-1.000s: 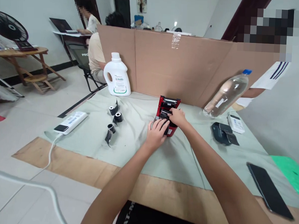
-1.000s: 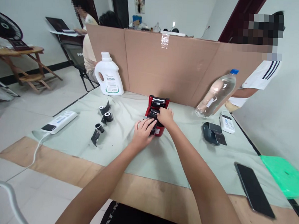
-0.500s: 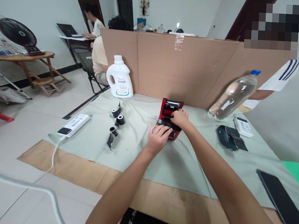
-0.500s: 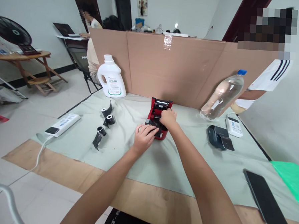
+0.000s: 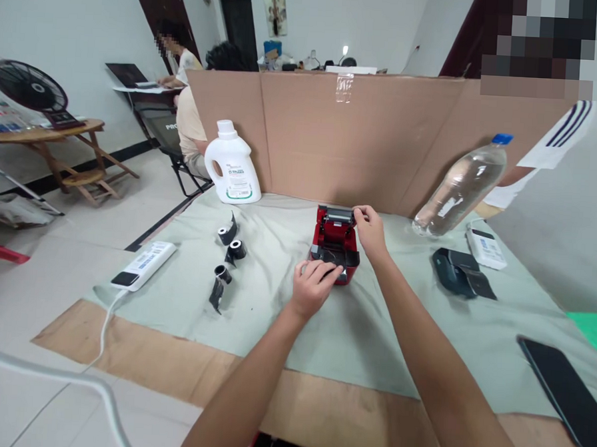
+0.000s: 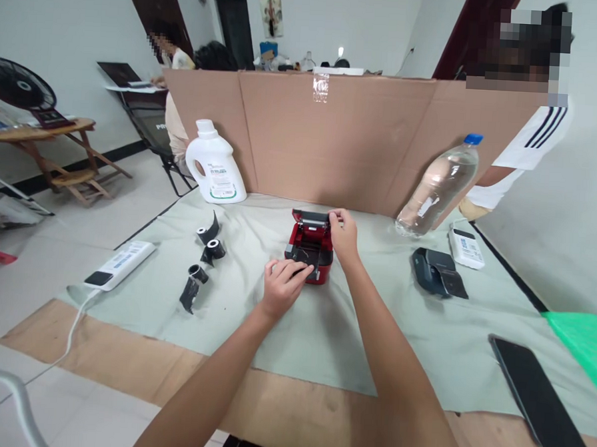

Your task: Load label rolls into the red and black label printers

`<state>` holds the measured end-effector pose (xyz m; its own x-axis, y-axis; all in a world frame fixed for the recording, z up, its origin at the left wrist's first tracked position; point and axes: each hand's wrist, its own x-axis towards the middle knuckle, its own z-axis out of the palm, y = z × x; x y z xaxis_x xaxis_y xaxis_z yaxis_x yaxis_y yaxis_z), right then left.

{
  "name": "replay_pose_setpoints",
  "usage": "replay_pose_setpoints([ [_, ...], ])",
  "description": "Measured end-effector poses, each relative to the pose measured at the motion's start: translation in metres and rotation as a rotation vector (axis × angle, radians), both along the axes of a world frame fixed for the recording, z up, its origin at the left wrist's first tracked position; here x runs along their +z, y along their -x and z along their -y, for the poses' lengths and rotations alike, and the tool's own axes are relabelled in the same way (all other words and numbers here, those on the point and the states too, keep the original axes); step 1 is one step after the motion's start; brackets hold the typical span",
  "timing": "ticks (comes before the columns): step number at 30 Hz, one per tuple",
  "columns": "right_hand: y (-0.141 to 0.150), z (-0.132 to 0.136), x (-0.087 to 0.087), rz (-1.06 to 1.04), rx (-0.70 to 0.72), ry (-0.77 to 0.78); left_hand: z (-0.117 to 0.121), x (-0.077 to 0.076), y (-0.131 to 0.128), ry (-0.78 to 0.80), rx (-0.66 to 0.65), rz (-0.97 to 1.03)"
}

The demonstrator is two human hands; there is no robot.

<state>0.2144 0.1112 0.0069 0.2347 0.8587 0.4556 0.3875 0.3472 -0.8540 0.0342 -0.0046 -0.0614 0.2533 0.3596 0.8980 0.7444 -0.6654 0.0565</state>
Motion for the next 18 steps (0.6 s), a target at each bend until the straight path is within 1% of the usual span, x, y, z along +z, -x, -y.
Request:
replay_pose_setpoints([
  [2, 0.003, 0.019, -0.015, -0.109, 0.038, -0.036, 0.0, 0.001, 0.001, -0.028, -0.015, 0.004],
  [4, 0.005, 0.042, -0.031, -0.198, 0.059, -0.04, 0.0, 0.002, 0.001, -0.035, -0.021, 0.003],
  [6, 0.007, 0.06, -0.046, -0.262, 0.042, -0.022, 0.0, 0.002, 0.002, -0.029, -0.026, 0.0],
  [8, 0.009, 0.07, -0.056, -0.3, 0.014, 0.011, 0.001, 0.003, 0.002, -0.019, -0.035, -0.004],
  [10, 0.012, 0.072, -0.058, -0.353, 0.012, 0.037, 0.001, 0.005, 0.001, -0.008, -0.041, -0.004],
  [15, 0.021, 0.065, -0.049, -0.568, 0.07, 0.078, 0.002, 0.007, -0.003, 0.028, -0.011, -0.007],
  [18, 0.024, 0.064, -0.049, -0.593, 0.041, 0.083, 0.002, 0.006, -0.003, 0.053, 0.0, -0.04],
])
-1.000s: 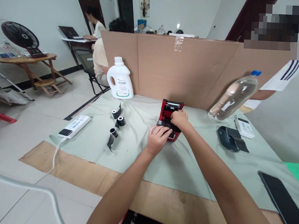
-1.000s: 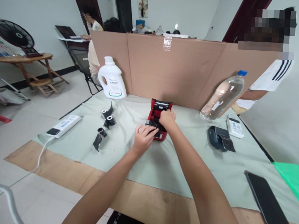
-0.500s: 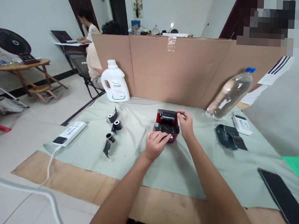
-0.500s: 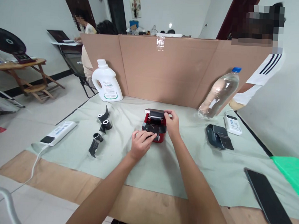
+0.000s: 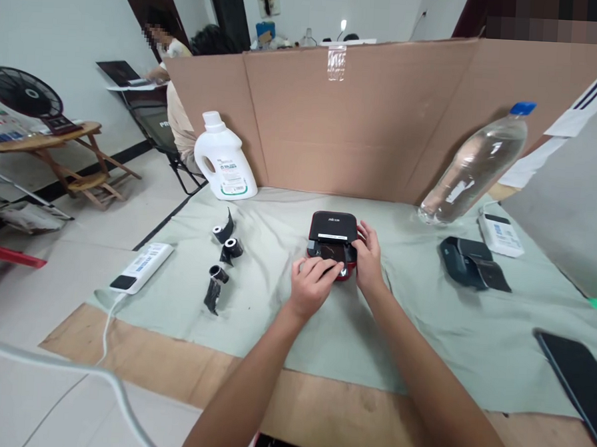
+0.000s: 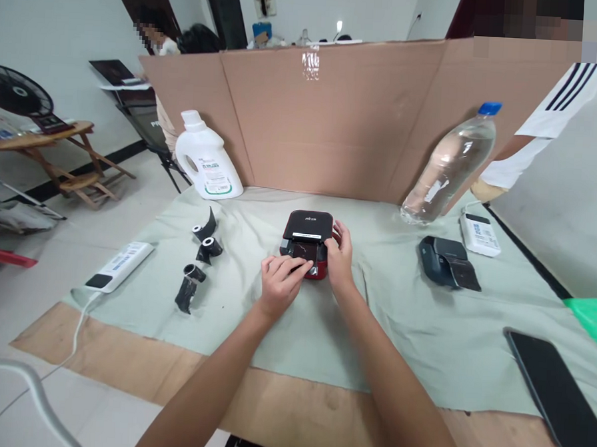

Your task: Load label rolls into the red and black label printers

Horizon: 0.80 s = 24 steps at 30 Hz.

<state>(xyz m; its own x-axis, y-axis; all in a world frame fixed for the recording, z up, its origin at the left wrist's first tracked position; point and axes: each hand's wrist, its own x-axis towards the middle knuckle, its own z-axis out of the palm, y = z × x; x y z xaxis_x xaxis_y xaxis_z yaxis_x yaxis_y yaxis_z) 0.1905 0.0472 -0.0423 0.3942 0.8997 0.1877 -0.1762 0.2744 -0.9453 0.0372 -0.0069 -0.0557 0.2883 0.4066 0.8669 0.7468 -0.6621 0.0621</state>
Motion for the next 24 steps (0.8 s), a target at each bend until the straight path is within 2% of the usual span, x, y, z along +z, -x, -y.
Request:
replay_pose_setpoints([
  [3, 0.002, 0.001, -0.003, -0.028, -0.003, 0.037, -0.003, 0.002, 0.004, 0.072, 0.025, 0.018],
  [7, 0.005, 0.002, -0.003, -0.094, -0.003, 0.093, -0.011, 0.009, 0.015, 0.317, 0.203, 0.085],
  [10, 0.006, 0.001, -0.001, -0.121, -0.007, 0.123, -0.016, 0.011, 0.02, 0.433, 0.217, 0.057],
  [16, 0.006, 0.0, -0.003, -0.071, -0.013, 0.08, -0.021, 0.007, 0.015, 0.451, 0.193, 0.086],
  [20, 0.007, 0.006, -0.023, -0.074, -0.024, 0.012, -0.017, 0.012, 0.011, 0.461, 0.189, 0.103],
  [22, 0.008, 0.008, -0.035, -0.108, -0.05, -0.021, -0.015, 0.019, 0.021, 0.457, 0.195, 0.144],
  [24, 0.008, 0.007, -0.043, -0.156, -0.065, -0.024, -0.019, 0.03, 0.045, 0.425, 0.23, 0.223],
])
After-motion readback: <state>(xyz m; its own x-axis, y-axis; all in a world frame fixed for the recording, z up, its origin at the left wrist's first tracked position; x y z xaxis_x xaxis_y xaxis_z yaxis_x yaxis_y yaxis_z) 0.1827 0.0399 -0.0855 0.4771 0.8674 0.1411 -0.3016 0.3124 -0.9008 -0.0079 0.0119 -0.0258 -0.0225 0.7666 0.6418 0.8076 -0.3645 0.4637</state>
